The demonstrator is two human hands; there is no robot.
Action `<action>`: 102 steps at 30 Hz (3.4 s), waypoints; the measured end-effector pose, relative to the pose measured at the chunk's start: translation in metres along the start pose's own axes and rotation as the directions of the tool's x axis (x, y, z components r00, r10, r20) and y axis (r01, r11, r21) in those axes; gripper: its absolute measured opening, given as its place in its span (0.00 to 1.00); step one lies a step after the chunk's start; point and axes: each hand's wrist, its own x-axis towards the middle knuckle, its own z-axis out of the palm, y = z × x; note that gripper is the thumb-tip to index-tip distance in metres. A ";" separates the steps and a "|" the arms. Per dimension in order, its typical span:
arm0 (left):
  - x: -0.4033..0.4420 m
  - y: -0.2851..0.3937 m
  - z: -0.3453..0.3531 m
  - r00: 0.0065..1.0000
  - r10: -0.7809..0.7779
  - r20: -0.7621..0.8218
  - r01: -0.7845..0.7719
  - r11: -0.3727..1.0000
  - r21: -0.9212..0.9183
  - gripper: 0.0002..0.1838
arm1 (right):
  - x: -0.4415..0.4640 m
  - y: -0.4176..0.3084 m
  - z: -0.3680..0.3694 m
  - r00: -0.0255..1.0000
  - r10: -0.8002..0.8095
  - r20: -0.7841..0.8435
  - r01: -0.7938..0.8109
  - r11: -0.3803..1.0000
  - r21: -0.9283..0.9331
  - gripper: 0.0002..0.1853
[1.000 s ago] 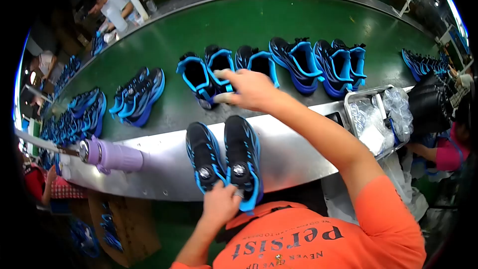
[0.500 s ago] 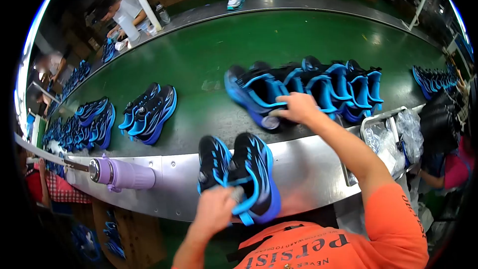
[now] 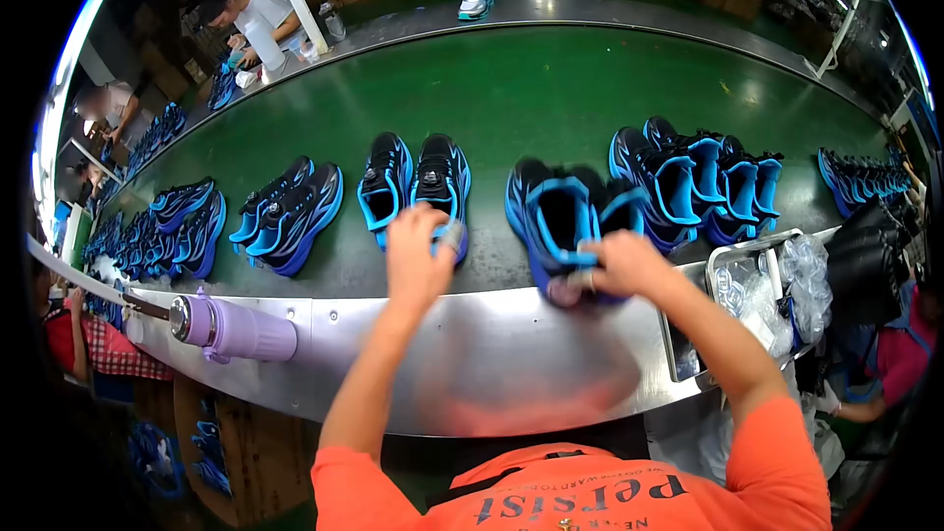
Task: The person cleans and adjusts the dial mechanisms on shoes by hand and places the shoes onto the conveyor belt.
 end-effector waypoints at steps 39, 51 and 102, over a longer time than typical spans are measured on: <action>-0.191 0.154 -0.053 0.839 0.035 0.543 0.049 0.989 -0.140 0.34 | -0.198 -0.093 0.042 0.931 -0.032 -0.363 0.140 0.951 0.275 0.31; -0.171 0.159 -0.046 0.837 0.330 0.437 -0.382 0.924 0.034 0.22 | -0.197 -0.097 0.065 0.848 -0.062 -0.527 0.137 0.985 0.103 0.27; -0.164 0.169 -0.022 0.932 0.058 0.358 0.062 0.947 -0.316 0.14 | -0.184 -0.012 0.040 0.969 0.209 0.131 -0.173 0.196 0.965 0.12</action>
